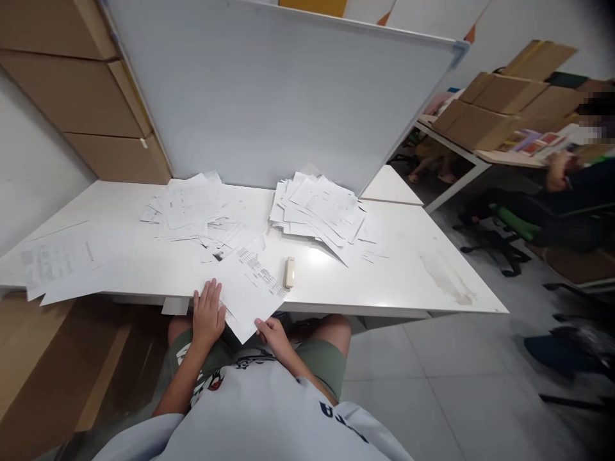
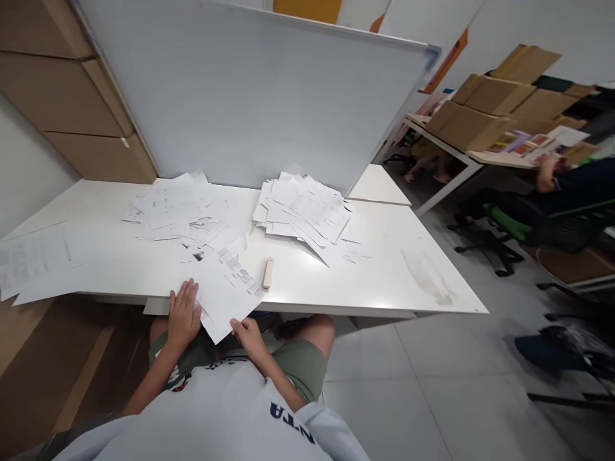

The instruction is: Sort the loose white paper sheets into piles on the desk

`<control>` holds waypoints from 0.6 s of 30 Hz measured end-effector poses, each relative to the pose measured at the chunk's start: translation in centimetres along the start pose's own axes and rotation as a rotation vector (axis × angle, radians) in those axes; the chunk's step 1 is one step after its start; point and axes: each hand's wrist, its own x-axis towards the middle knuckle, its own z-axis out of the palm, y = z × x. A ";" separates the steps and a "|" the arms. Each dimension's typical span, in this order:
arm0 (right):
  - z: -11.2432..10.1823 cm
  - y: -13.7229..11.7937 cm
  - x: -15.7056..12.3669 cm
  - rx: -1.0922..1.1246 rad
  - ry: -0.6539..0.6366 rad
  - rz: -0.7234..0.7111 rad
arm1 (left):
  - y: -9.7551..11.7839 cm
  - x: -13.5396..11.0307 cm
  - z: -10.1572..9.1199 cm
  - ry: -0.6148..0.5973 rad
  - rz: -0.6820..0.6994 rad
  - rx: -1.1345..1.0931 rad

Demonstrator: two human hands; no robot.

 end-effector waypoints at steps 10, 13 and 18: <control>0.4 -2.4 2.3 -0.312 0.070 -0.353 | 0.4 2.0 0.6 0.194 -0.120 -0.064; 0.8 -4.8 2.6 -0.551 0.093 -0.599 | -0.6 4.0 -0.9 0.244 -0.199 -0.155; 0.9 -8.6 3.9 -0.548 0.124 -0.789 | -3.4 9.7 -3.8 0.299 -0.129 -0.467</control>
